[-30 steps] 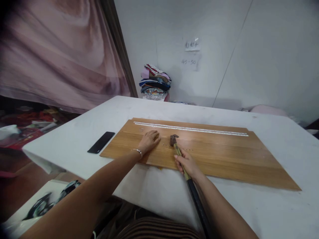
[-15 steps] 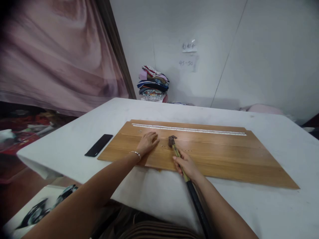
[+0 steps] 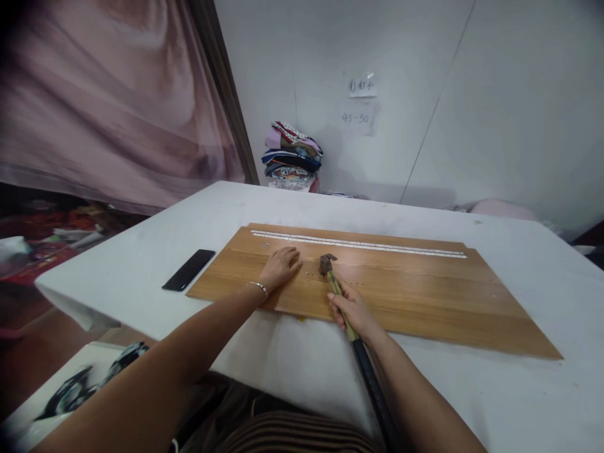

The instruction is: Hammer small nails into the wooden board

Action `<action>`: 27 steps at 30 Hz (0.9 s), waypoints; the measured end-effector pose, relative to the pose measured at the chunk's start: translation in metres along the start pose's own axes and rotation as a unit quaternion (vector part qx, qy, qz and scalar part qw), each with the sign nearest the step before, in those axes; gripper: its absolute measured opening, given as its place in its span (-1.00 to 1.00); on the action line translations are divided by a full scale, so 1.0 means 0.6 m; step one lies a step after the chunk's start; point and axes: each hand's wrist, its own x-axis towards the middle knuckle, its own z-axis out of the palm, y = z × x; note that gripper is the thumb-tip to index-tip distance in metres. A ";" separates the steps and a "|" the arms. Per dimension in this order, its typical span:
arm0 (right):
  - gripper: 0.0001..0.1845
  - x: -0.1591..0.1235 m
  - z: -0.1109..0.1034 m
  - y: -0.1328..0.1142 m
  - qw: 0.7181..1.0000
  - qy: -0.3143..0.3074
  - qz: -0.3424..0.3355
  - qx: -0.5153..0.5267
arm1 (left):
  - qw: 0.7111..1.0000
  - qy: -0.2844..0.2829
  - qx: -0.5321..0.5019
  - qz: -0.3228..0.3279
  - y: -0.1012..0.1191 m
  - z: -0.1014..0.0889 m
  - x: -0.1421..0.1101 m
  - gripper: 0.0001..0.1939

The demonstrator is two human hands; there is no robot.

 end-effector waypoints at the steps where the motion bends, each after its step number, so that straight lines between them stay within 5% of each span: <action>1: -0.50 0.000 0.000 0.001 1.000 0.000 0.000 0.003 | 1.000 0.000 0.000 0.001 0.000 0.000 0.000 -0.66; 19: -0.34 0.002 0.001 0.000 1.000 -0.003 -0.004 0.006 | 1.000 -0.003 0.006 -0.002 0.002 0.000 0.002 -0.65; 27: -0.42 0.005 0.000 0.004 1.000 0.006 -0.005 0.014 | 1.000 -0.007 0.010 -0.003 0.004 -0.004 0.001 -0.65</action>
